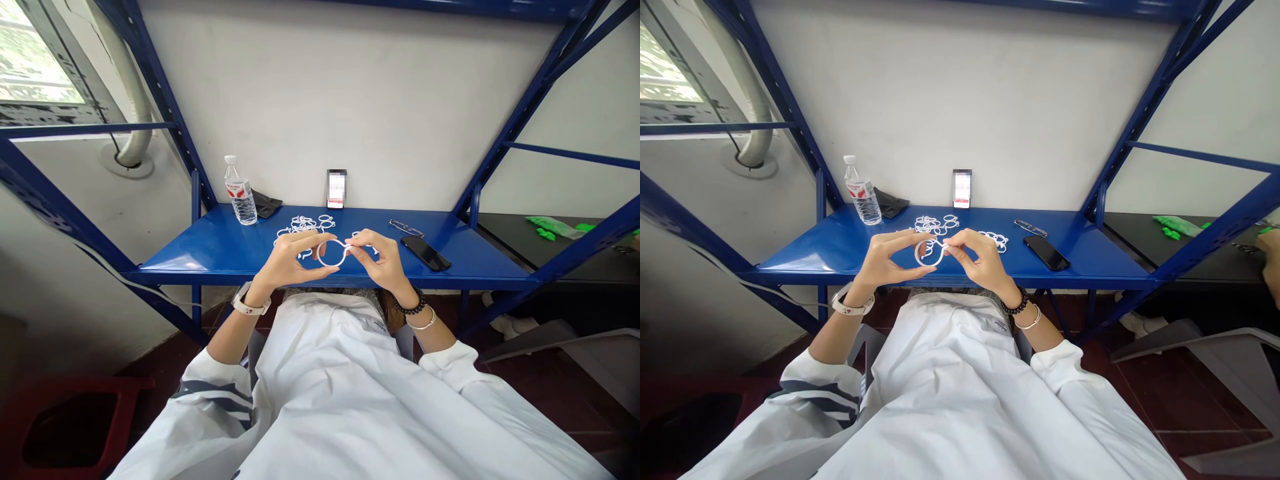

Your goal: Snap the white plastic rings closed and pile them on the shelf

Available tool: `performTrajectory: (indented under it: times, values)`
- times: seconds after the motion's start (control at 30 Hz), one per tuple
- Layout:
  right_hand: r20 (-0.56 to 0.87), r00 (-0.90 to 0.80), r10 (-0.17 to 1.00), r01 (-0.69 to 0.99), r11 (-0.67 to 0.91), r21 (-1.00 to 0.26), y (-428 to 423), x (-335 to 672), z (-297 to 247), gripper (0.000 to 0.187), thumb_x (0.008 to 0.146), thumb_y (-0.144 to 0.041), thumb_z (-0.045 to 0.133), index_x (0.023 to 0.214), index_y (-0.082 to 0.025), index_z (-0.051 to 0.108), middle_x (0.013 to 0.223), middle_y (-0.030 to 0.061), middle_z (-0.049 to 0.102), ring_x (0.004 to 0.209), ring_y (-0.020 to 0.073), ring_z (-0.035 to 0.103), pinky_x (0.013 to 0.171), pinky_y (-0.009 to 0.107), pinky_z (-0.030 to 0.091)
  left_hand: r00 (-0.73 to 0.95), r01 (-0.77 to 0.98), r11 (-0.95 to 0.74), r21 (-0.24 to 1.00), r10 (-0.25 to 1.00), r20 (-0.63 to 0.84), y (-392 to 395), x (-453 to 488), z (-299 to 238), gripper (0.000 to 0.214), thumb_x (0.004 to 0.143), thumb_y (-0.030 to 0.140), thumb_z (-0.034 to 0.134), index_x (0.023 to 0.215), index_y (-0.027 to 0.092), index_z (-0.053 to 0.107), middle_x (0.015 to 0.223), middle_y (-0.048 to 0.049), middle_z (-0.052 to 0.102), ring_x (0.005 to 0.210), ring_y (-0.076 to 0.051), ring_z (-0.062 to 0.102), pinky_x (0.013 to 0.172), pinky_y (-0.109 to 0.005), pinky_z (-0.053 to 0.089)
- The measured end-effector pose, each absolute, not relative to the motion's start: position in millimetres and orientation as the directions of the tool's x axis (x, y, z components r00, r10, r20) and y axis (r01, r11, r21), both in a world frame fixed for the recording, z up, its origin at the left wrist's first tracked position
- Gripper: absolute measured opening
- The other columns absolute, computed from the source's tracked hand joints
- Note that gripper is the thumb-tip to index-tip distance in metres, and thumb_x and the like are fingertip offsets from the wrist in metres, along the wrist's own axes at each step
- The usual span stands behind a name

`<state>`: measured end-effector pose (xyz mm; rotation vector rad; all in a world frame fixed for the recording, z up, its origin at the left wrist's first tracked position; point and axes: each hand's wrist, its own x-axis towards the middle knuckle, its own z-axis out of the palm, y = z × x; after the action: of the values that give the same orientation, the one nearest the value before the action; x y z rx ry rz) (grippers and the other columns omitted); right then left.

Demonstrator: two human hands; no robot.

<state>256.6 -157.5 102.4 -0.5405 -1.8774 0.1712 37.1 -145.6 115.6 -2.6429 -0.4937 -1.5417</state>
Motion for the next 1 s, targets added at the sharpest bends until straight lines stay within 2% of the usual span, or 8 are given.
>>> performTrajectory:
  times: [0.2,0.4,0.67,0.77,0.87,0.93,1.0]
  values:
    - [0.858,-0.26,0.444,0.291,0.883,-0.369,-160.6,253.8,100.8,0.02,0.1,-0.04,0.056,0.093,-0.027,0.068,0.074,0.0027,0.069,0.07,0.0205,0.065,0.073,0.039,0.054,0.453,0.276,-0.952,0.132,0.25,0.856,-149.7,36.9,116.0,0.034,0.086,0.04,0.074,0.113,0.019,0.072,0.067,0.0027,0.064,0.058,-0.009,0.058,0.062,-0.021,0.052]
    - [0.868,-0.259,0.423,0.28,0.893,-0.352,-159.2,254.1,99.9,0.019,0.1,-0.036,0.056,0.089,-0.026,0.066,0.072,0.0014,0.067,0.068,0.0183,0.064,0.068,0.035,0.053,0.457,0.273,-0.952,0.137,0.254,0.852,-147.4,37.4,113.6,0.033,0.085,0.04,0.075,0.11,0.018,0.073,0.068,0.0026,0.065,0.058,-0.008,0.058,0.062,-0.02,0.051]
    - [0.756,-0.324,0.569,0.341,0.816,-0.467,-156.3,259.0,107.0,0.025,0.097,-0.048,0.059,0.094,-0.024,0.066,0.088,0.0027,0.072,0.075,0.0162,0.067,0.068,0.03,0.056,0.528,0.318,-0.929,0.192,0.341,0.778,-137.2,35.7,112.6,0.04,0.09,0.045,0.069,0.12,0.018,0.069,0.076,-0.001,0.067,0.07,-0.013,0.063,0.072,-0.026,0.055]
    - [0.714,-0.353,0.604,0.389,0.789,-0.475,-143.0,264.5,107.3,0.028,0.095,-0.049,0.061,0.087,-0.023,0.066,0.082,0.0019,0.072,0.07,0.016,0.065,0.067,0.029,0.054,0.598,0.407,-0.889,0.21,0.433,0.674,-129.5,34.7,110.4,0.047,0.092,0.047,0.066,0.131,0.02,0.064,0.088,-0.0046,0.07,0.079,-0.016,0.066,0.074,-0.027,0.055]
    - [0.626,-0.338,0.703,0.507,0.696,-0.508,-114.8,280.6,101.7,0.027,0.094,-0.046,0.062,0.083,-0.021,0.066,0.079,0.0026,0.073,0.069,0.0171,0.066,0.068,0.029,0.052,0.586,0.606,-0.763,0.223,0.619,0.523,-115.4,30.6,105.3,0.059,0.092,0.049,0.065,0.143,0.022,0.055,0.103,-0.0081,0.072,0.09,-0.021,0.068,0.079,-0.03,0.054]
    - [0.572,-0.25,0.781,0.622,0.583,-0.524,-91.2,298.2,94.5,0.023,0.093,-0.041,0.061,0.083,-0.02,0.066,0.08,0.0036,0.074,0.072,0.0181,0.067,0.07,0.029,0.05,0.554,0.71,-0.672,0.21,0.717,0.422,-103.2,25.1,100.9,0.055,0.094,0.047,0.062,0.141,0.019,0.057,0.11,-0.0102,0.072,0.095,-0.024,0.068,0.082,-0.032,0.054]
    - [0.522,-0.15,0.84,0.753,0.439,-0.49,-68.7,318.5,85.1,0.02,0.093,-0.035,0.06,0.081,-0.019,0.066,0.082,0.0054,0.075,0.076,0.0192,0.067,0.071,0.029,0.047,0.539,0.765,-0.617,0.184,0.77,0.34,-90.1,18.4,95.6,0.044,0.097,0.043,0.057,0.131,0.015,0.066,0.109,-0.0116,0.073,0.096,-0.025,0.069,0.082,-0.032,0.053]
